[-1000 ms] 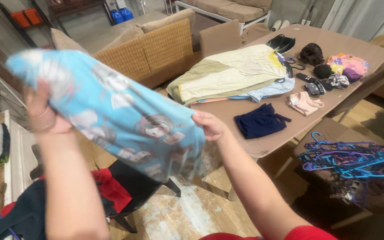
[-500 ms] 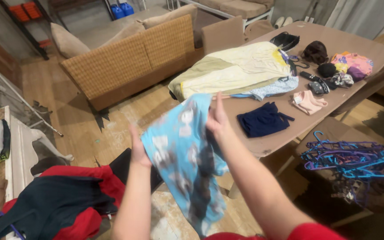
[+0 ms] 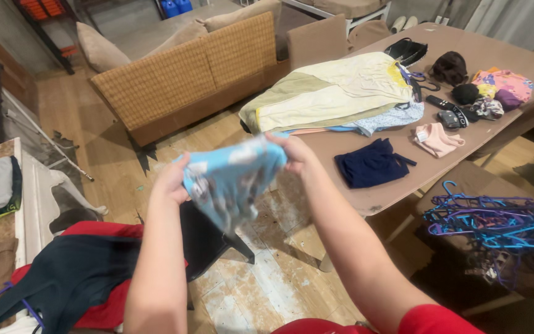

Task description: The person organizes a pile of laundry on a table by placing a blue tank top, a red shirt, a dark shirt, and a pair of yellow patterned pants onto hangers.

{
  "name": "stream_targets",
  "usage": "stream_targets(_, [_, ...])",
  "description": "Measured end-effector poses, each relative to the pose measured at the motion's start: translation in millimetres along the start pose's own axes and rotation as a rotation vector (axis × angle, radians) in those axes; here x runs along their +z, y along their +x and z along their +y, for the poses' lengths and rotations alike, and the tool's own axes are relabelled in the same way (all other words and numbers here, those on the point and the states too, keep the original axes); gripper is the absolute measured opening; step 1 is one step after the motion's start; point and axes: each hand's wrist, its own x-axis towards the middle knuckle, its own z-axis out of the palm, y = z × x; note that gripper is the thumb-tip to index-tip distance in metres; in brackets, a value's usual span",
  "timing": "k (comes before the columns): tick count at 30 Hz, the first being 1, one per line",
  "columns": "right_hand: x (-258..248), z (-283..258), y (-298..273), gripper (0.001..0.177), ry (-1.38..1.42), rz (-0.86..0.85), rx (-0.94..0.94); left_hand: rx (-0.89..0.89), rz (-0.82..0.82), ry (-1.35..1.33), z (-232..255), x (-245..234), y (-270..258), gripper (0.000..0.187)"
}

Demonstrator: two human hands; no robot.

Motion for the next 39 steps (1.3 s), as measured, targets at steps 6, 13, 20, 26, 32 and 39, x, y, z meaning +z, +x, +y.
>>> stream_targets(6, [40, 5, -6, 0.021, -0.286, -0.104, -0.043, 0.153, -0.286, -0.248, 11, 58, -44, 0.075])
stream_targets(13, [55, -28, -8, 0.019, -0.368, -0.004, -0.129, 0.257, -0.072, 0.076, 35, 31, -45, 0.049])
stream_targets(20, [55, -35, -13, 0.026, -0.851, 0.144, -0.245, 0.320, 0.423, 0.102, 41, 25, -63, 0.066])
stream_targets(26, [36, -65, -41, 0.026, -0.916, 0.266, -0.332, 0.362, -0.003, 0.690, 42, 72, -86, 0.053])
stream_targets(32, [1, -143, -114, 0.027, -0.864, 0.284, -0.585, 0.711, 0.254, 1.589, 61, 176, -75, 0.028])
stream_targets(39, [-56, -210, -154, 0.027, -0.553, 0.377, -0.629, 1.115, 0.052, 1.249, 56, 281, 7, 0.015])
